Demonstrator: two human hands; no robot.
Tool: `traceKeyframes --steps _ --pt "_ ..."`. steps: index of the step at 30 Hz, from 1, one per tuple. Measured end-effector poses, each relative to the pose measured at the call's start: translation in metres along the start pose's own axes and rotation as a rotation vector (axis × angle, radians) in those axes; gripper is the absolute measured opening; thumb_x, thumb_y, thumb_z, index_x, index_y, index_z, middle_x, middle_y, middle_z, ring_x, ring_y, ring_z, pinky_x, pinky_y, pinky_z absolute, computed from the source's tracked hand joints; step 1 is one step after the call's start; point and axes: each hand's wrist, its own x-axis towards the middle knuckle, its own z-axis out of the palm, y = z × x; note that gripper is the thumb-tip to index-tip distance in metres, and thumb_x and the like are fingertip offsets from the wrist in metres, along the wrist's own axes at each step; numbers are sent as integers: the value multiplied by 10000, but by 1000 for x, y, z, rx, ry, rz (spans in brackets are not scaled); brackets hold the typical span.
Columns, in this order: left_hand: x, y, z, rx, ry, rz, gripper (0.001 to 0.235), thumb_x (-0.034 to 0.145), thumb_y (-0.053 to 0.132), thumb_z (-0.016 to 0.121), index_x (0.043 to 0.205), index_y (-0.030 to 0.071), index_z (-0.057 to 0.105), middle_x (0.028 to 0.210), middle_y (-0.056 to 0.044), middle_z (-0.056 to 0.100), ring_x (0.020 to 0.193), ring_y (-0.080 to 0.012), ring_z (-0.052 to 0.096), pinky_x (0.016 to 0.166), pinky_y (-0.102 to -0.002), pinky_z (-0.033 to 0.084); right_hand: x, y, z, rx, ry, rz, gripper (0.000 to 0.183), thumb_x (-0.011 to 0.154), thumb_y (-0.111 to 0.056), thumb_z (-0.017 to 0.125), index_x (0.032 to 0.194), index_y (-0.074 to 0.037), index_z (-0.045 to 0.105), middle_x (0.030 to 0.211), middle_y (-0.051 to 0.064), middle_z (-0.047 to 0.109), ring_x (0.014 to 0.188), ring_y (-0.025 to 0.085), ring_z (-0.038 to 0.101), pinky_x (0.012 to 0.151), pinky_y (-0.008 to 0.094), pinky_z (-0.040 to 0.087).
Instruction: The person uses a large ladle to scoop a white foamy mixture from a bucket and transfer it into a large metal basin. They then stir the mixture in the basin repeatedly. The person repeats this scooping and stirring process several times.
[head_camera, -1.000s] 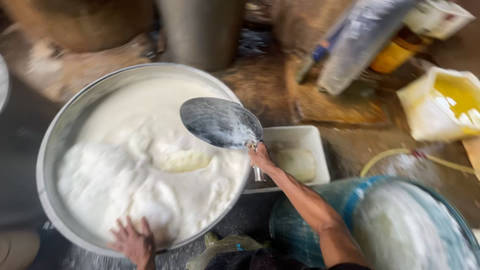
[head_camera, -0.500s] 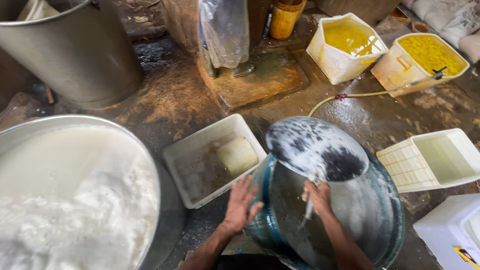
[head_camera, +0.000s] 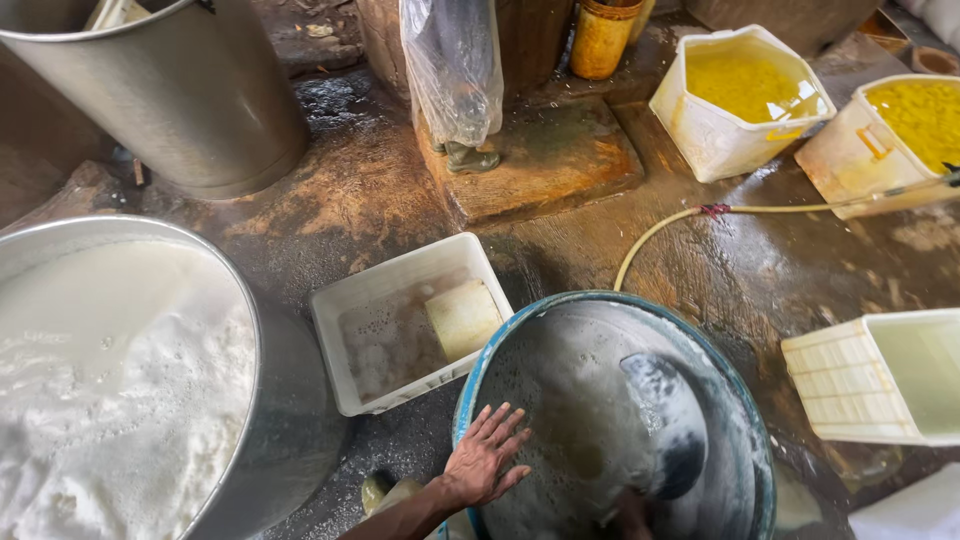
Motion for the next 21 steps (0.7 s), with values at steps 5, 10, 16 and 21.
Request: traceKeyframes --steps 5,10,16,21 --pt "3 -3 -2 -17 -57 -71 585 1043 440 541 1464 34 535 1621 -212 358 1543 -401 215 1244 -552 115 -8 -5 73 155 -591 -66 217 979 -206 577 873 -20 615 674 90 611 518 228 589 483 386 500" --pt "3 4 -5 -11 -25 -71 587 1035 438 549 1463 36 532 1628 -202 352 1545 -385 215 1255 -542 130 0 -12 48 664 -1198 188 222 993 -210 575 847 -44 584 668 91 601 522 231 592 494 380 520" --pt "-11 2 -19 -103 184 -25 651 999 440 610 1483 21 492 1648 -230 289 1539 -471 147 1225 -609 108 -33 -41 -49 693 -1216 670 202 1045 -176 538 882 -60 567 711 32 580 545 121 553 493 282 475" --pt "-59 -39 -39 -33 471 -213 740 950 461 672 1501 21 447 1646 -261 222 1525 -498 136 1200 -647 95 -6 -48 -102 410 -1506 344 258 1016 -228 577 821 -66 526 643 34 528 515 162 536 500 318 466"
